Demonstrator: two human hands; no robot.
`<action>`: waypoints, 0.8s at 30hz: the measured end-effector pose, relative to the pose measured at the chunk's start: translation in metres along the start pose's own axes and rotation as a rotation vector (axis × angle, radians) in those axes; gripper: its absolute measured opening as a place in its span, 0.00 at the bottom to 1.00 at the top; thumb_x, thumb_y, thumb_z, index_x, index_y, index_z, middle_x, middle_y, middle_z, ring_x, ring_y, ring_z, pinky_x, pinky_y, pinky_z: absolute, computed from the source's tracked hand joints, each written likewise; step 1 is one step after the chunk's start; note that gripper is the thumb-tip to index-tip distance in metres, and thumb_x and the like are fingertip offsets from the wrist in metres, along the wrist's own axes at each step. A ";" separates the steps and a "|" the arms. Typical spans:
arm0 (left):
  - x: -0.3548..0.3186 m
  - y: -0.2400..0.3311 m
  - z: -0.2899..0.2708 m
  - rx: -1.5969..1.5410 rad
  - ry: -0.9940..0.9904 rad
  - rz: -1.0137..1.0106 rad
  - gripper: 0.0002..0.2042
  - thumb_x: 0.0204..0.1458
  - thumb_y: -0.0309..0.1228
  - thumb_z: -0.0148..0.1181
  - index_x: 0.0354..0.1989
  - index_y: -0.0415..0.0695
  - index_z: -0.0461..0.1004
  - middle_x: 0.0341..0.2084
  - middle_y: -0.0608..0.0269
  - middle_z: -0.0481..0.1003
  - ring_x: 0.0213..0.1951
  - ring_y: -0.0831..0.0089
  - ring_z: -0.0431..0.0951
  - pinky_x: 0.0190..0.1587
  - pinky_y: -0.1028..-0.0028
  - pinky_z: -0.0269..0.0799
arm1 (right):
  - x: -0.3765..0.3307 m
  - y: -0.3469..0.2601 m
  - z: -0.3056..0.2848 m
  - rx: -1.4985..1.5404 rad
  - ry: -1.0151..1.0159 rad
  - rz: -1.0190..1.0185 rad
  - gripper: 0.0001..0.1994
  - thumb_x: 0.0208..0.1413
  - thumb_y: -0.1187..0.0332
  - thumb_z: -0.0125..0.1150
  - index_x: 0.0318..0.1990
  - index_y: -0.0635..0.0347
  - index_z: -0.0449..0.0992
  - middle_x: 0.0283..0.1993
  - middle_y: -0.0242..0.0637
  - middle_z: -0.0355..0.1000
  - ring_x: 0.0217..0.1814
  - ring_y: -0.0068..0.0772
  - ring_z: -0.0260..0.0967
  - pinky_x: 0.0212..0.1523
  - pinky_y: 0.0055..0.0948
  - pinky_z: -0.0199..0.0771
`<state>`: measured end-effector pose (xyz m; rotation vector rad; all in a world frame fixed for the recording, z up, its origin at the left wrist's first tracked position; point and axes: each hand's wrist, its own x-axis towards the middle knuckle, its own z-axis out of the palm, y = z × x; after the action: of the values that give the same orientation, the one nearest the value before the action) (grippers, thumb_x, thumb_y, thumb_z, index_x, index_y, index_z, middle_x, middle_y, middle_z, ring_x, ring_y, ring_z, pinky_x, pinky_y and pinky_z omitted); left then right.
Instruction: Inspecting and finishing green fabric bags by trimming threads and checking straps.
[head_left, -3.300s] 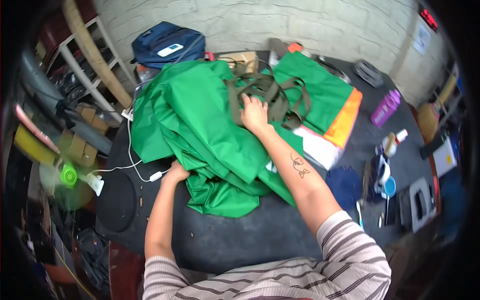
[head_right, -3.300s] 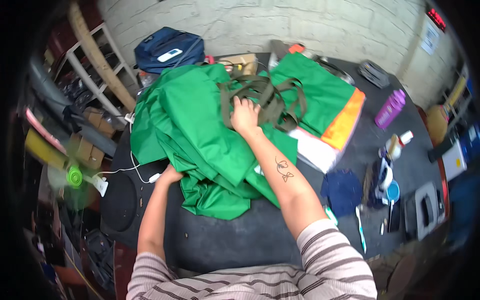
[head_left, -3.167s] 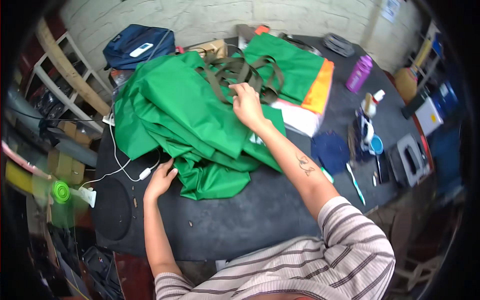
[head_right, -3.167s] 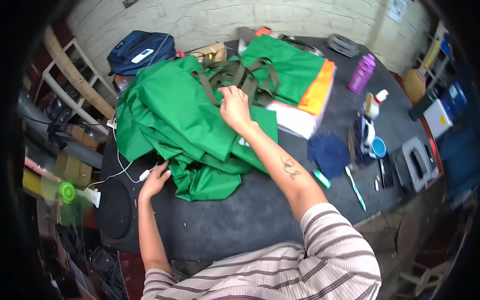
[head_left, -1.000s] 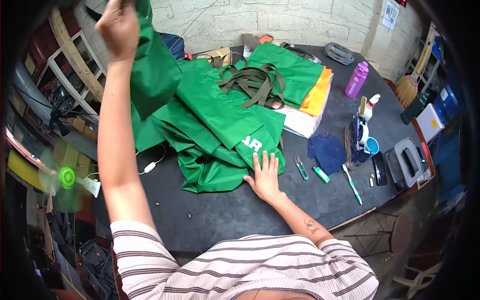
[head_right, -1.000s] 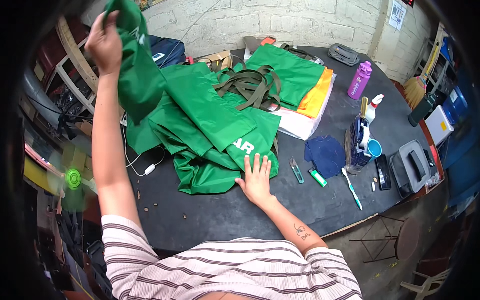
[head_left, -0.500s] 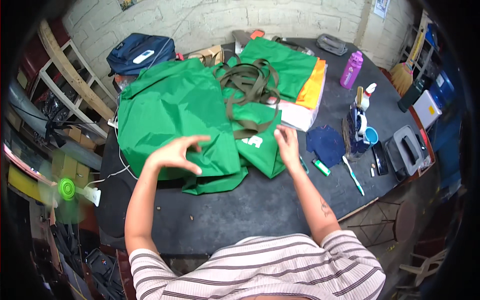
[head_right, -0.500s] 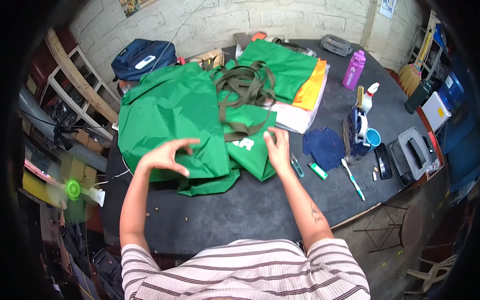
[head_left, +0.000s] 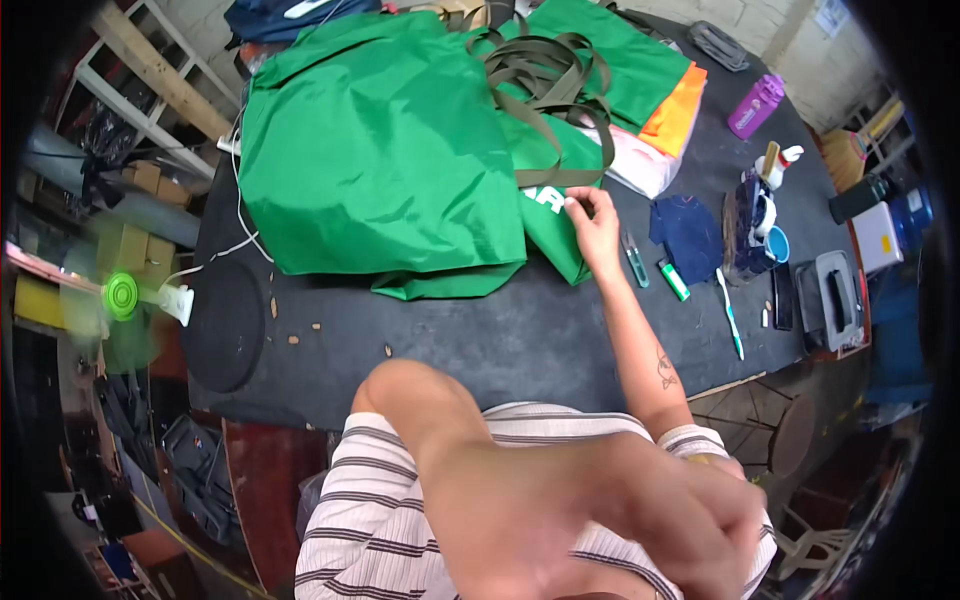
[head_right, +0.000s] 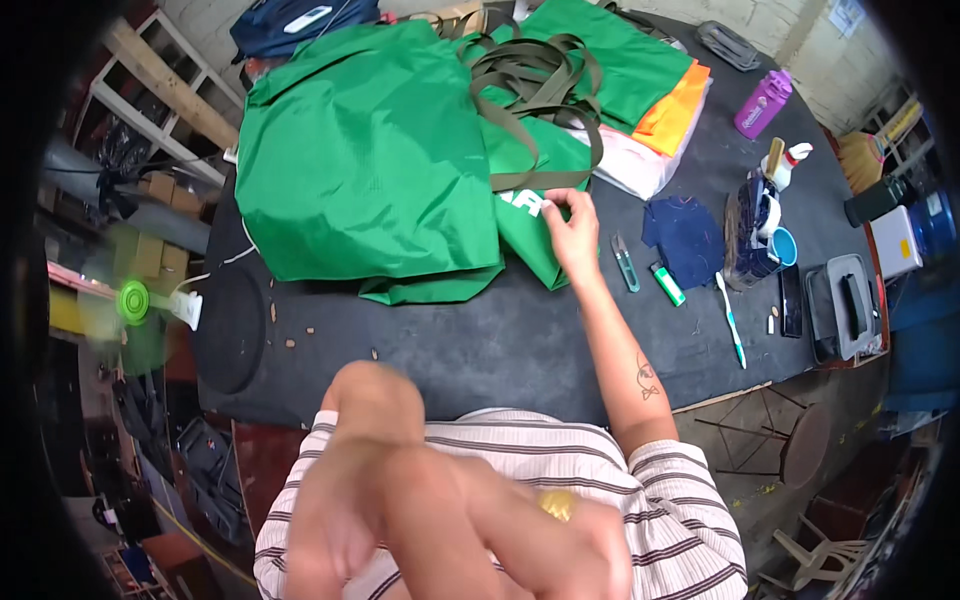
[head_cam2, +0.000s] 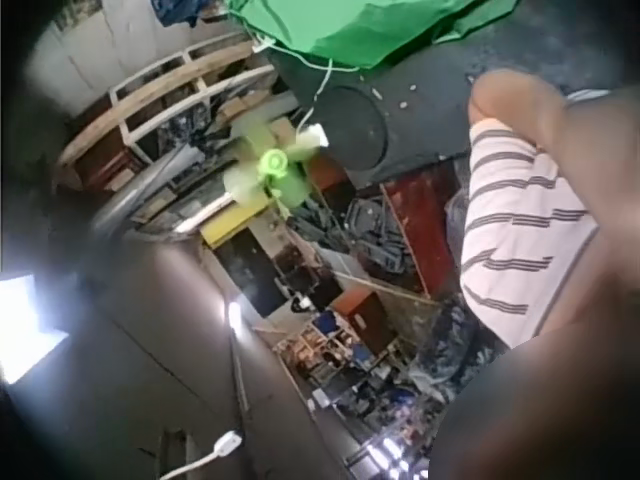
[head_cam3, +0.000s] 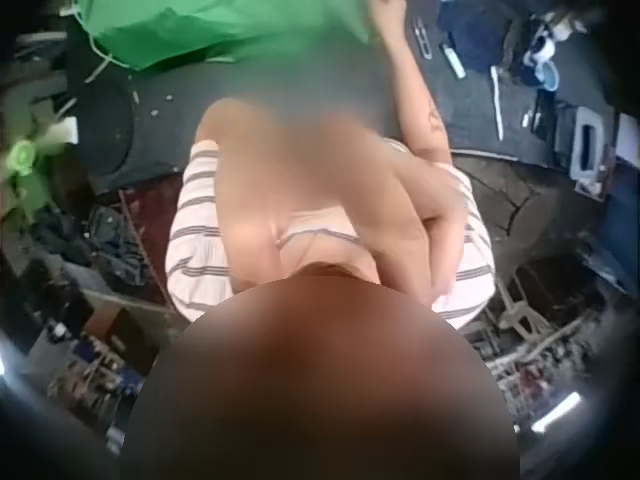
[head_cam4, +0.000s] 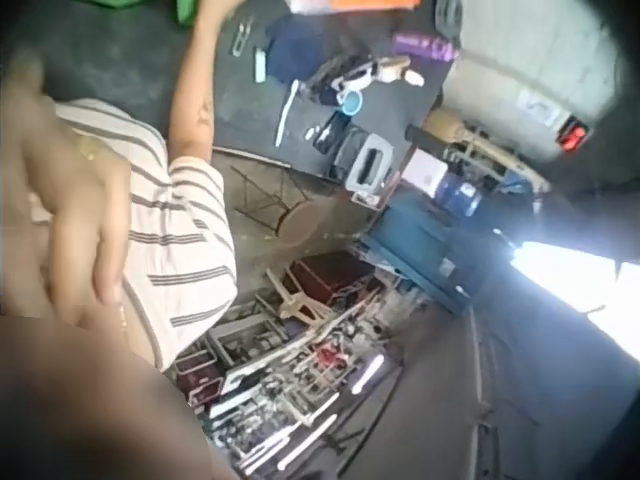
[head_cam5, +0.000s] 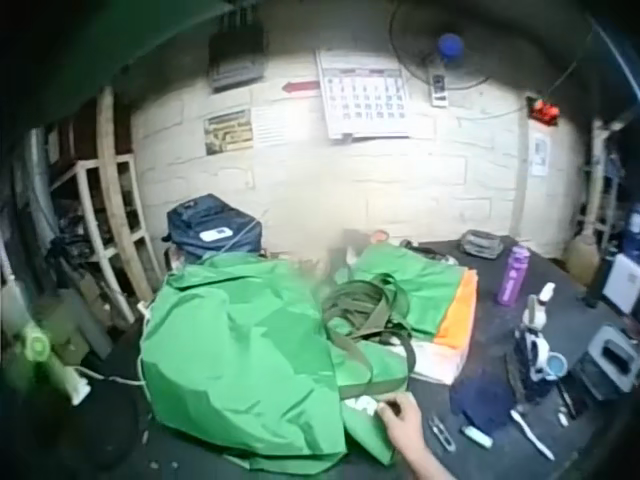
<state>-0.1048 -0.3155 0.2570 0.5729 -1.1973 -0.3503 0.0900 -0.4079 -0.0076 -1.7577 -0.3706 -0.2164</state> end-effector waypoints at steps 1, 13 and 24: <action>0.008 0.000 -0.007 0.061 -0.088 0.078 0.19 0.47 0.39 0.70 0.43 0.39 0.78 0.40 0.58 0.73 0.42 0.66 0.72 0.44 0.71 0.70 | -0.001 -0.002 0.000 -0.019 0.006 0.038 0.08 0.51 0.73 0.61 0.38 0.65 0.76 0.37 0.41 0.71 0.41 0.35 0.71 0.46 0.31 0.70; 0.004 -0.021 0.000 -0.250 0.245 0.008 0.10 0.51 0.34 0.64 0.35 0.39 0.78 0.33 0.66 0.75 0.39 0.72 0.73 0.45 0.71 0.66 | -0.005 -0.020 -0.012 -0.016 0.008 0.091 0.08 0.53 0.71 0.59 0.37 0.66 0.75 0.36 0.37 0.72 0.38 0.28 0.70 0.43 0.28 0.69; -0.009 -0.020 -0.016 0.466 0.312 0.407 0.12 0.55 0.34 0.61 0.34 0.35 0.76 0.39 0.60 0.73 0.37 0.71 0.73 0.40 0.68 0.71 | -0.035 -0.003 -0.104 -0.233 0.202 0.099 0.08 0.56 0.71 0.58 0.41 0.65 0.76 0.35 0.35 0.74 0.37 0.24 0.70 0.43 0.24 0.70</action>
<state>-0.0920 -0.3236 0.2342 0.7331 -1.0598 0.3639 0.0625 -0.5128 0.0062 -1.9566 -0.1149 -0.3749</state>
